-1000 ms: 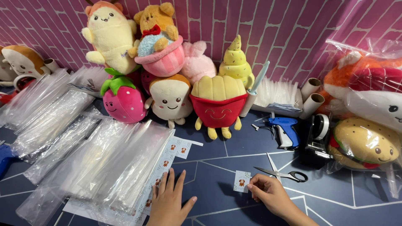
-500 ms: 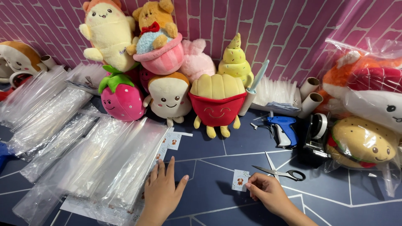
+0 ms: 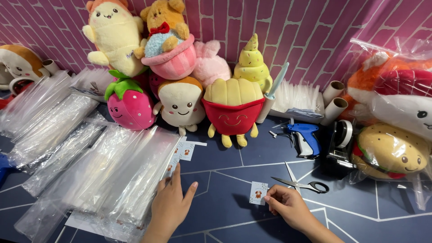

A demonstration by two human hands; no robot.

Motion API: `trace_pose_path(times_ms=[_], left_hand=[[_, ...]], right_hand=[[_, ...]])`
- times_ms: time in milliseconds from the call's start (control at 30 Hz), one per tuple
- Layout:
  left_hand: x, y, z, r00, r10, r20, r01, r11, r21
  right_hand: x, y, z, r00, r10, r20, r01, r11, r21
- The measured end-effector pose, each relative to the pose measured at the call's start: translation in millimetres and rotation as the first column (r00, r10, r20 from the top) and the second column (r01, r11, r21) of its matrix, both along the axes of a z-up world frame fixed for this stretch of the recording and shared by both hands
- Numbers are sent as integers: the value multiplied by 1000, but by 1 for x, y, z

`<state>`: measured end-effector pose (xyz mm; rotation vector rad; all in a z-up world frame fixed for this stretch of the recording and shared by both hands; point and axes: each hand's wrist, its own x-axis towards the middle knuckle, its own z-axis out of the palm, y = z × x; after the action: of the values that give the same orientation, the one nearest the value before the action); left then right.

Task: Cutting a paper tag from a sheet and attaching it to a plush toy using a tagging gun.

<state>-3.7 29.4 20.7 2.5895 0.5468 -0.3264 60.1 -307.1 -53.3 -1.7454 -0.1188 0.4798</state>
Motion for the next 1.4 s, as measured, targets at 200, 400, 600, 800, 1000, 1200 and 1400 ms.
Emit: trace_pose_path(times_ms=[200,400,600,800,1000,1200,1400], left_hand=[[0,3,-10,1000,1,29,-2,1000,15],[0,2,-12,999,30,44,-31,999,17],[1,-6,-18,1000,-4,24,3,1000,22],[8,-56,-13,927,-224,302,315,901,-299],[48,-103,-17,998,-43,35,51,499,-865],[68,-116,-32,995,-73,-64,-42,273,-961],[73,-107,-51,994,-98,-57,-41,162,-986]], right_hand=[[0,0,-4,1000,-1,1,1,999,41],[-2,1,5,1000,-3,-27,3,1000,19],[-2,2,7,1000,-5,-31,5,1000,3],[6,1,5,1000,8,19,-9,998,57],[1,3,8,1000,-26,11,24,987,157],[2,1,6,999,-42,11,39,980,194],[4,0,3,998,-70,-5,70,973,218]])
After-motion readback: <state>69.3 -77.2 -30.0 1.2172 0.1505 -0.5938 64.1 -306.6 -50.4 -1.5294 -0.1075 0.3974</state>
